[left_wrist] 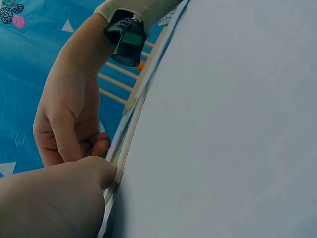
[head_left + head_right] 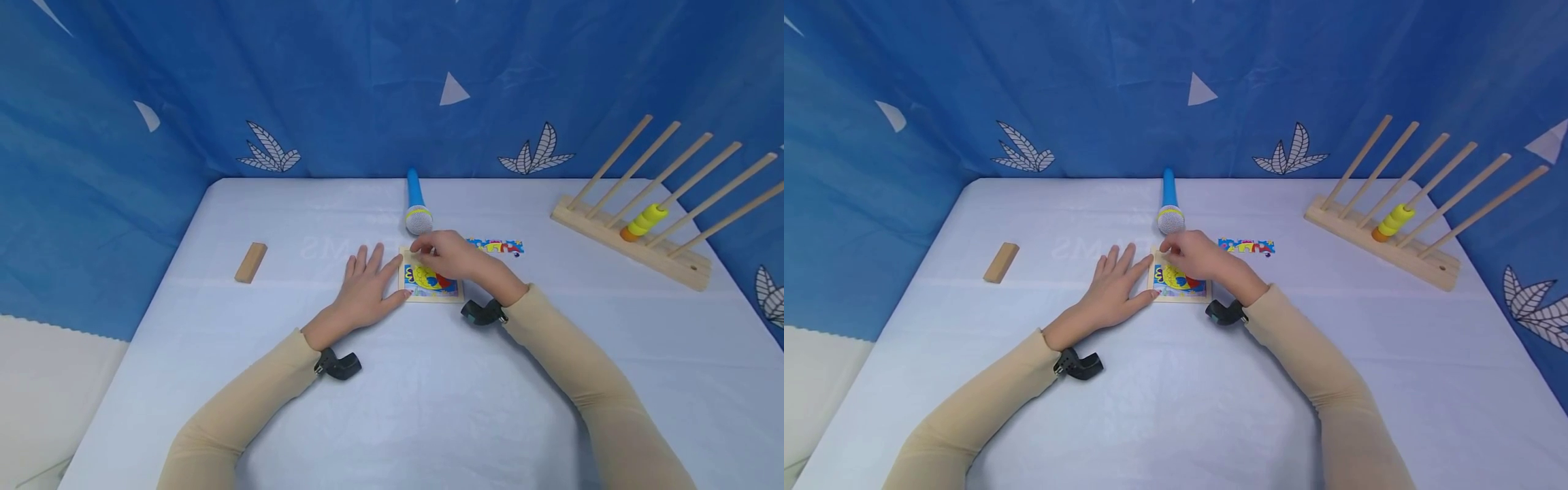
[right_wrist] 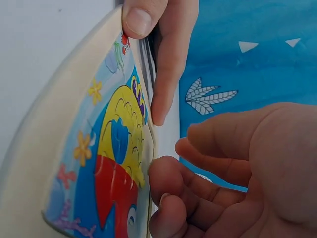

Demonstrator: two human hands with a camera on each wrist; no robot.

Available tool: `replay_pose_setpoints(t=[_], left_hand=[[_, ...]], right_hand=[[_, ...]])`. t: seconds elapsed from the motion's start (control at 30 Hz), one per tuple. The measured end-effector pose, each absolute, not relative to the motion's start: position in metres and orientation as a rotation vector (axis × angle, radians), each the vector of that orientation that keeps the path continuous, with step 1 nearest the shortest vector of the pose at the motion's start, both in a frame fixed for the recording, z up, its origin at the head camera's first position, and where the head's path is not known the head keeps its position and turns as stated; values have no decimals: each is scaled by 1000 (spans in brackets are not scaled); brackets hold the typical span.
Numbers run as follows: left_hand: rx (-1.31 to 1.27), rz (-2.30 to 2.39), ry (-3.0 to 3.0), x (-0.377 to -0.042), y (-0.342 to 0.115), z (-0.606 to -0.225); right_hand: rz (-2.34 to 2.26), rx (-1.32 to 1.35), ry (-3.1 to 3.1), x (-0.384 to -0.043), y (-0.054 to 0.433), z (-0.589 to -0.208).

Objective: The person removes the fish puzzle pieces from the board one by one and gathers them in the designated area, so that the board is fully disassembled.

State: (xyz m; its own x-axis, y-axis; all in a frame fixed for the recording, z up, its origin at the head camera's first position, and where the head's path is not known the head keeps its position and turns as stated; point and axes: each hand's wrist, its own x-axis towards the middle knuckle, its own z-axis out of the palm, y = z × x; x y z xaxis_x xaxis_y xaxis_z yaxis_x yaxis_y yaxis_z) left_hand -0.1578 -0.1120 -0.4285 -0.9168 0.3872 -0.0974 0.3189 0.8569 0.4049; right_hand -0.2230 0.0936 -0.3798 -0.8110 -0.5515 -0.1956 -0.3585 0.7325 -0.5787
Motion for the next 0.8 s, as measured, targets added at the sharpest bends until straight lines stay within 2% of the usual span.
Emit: replay_pose_setpoints(t=[0.8], left_hand=[[572, 576, 2867, -160, -112, -429]], right_hand=[[-592, -817, 2611, -218, 87, -391]])
